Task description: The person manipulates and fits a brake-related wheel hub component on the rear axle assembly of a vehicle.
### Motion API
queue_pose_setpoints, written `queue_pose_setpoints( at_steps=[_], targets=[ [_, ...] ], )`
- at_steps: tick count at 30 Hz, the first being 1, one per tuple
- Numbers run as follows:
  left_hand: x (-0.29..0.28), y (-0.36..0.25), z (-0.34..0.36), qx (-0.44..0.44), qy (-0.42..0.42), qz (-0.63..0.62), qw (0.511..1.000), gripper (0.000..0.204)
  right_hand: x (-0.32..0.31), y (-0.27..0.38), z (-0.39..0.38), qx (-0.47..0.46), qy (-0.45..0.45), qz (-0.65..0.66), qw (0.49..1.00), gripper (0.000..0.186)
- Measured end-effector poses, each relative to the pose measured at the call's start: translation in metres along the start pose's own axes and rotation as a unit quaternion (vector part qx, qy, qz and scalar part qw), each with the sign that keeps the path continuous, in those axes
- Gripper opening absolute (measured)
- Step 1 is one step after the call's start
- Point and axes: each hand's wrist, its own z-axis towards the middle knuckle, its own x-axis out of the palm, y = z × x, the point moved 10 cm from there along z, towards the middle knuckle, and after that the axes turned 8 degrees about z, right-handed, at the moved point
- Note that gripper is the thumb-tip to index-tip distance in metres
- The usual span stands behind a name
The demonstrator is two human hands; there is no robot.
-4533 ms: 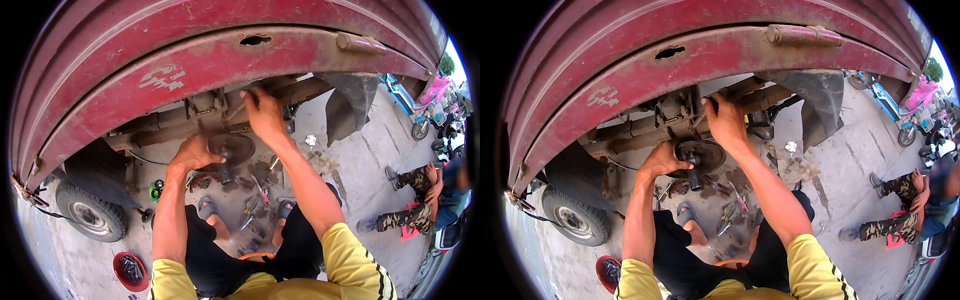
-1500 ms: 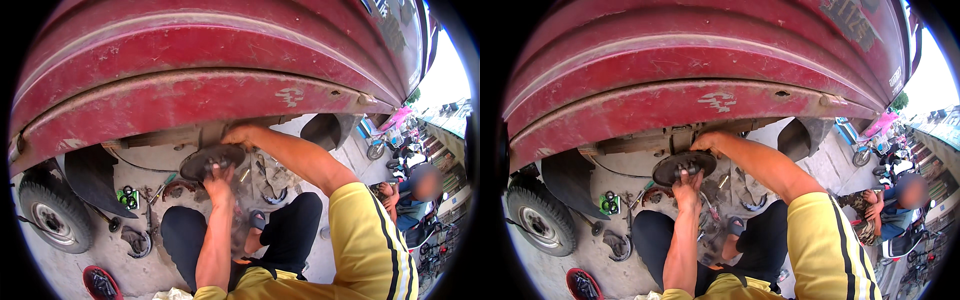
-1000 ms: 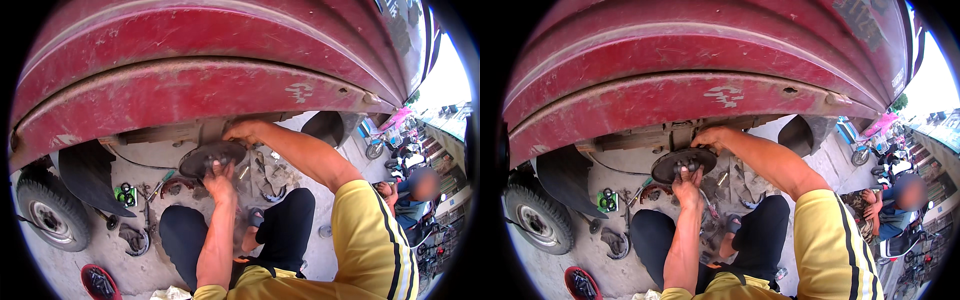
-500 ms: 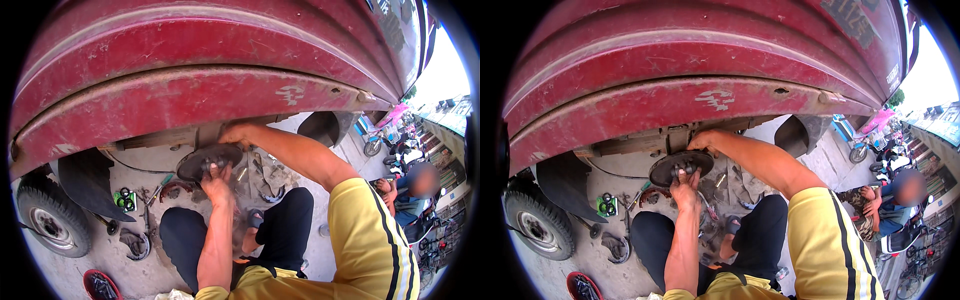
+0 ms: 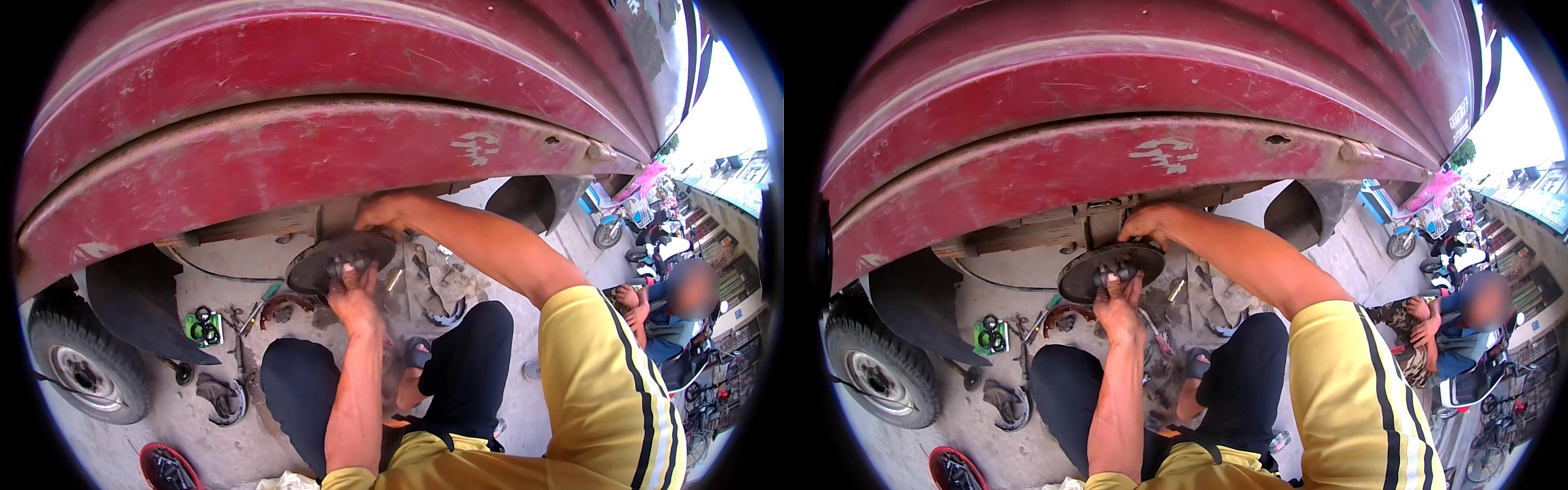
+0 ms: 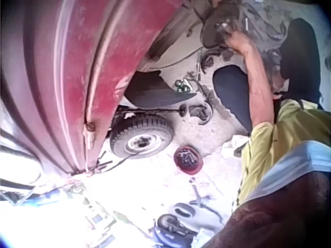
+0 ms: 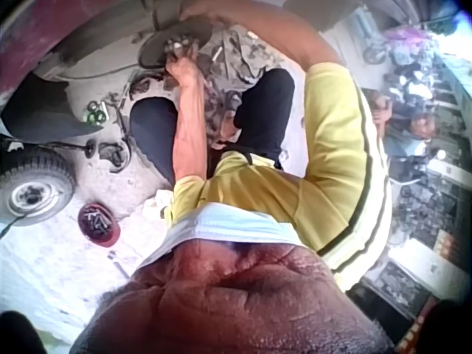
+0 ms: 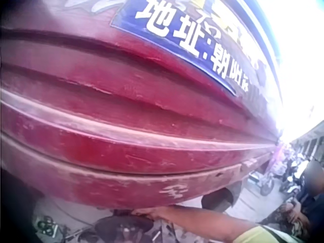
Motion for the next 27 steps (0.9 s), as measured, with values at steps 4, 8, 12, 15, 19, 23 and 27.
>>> queue_pose_setpoints(
  at_steps=[4, 8, 12, 15, 19, 23, 27],
  targets=[
    [0.000, 0.003, -0.002, -0.004, -0.004, 0.018, 1.000, 0.039, -0.006, -0.004, 0.006, 0.016, 0.011, -0.049, 0.999, 0.052],
    [0.005, -0.001, -0.005, -0.014, 0.011, -0.003, 1.000, 0.037, -0.010, -0.005, 0.008, 0.009, -0.002, -0.065, 0.998, 0.056],
    [0.013, -0.008, -0.009, 0.025, 0.064, -0.038, 0.997, 0.039, -0.004, 0.002, -0.003, 0.003, -0.006, -0.075, 0.997, 0.057],
    [0.010, -0.006, -0.004, 0.025, 0.038, -0.015, 0.999, 0.038, -0.006, -0.001, -0.003, 0.007, -0.028, -0.054, 0.998, 0.058],
    [0.002, -0.004, -0.004, 0.017, -0.009, 0.025, 0.999, 0.033, 0.002, -0.002, -0.005, 0.023, 0.014, -0.058, 0.998, 0.059],
    [-0.001, -0.001, -0.002, 0.023, -0.019, 0.033, 0.999, 0.028, -0.002, -0.005, 0.001, 0.028, 0.007, -0.055, 0.998, 0.060],
    [0.000, -0.002, -0.001, 0.022, -0.005, 0.041, 0.999, 0.025, -0.001, -0.003, 0.008, 0.015, 0.004, -0.065, 0.998, 0.055]
  ],
)
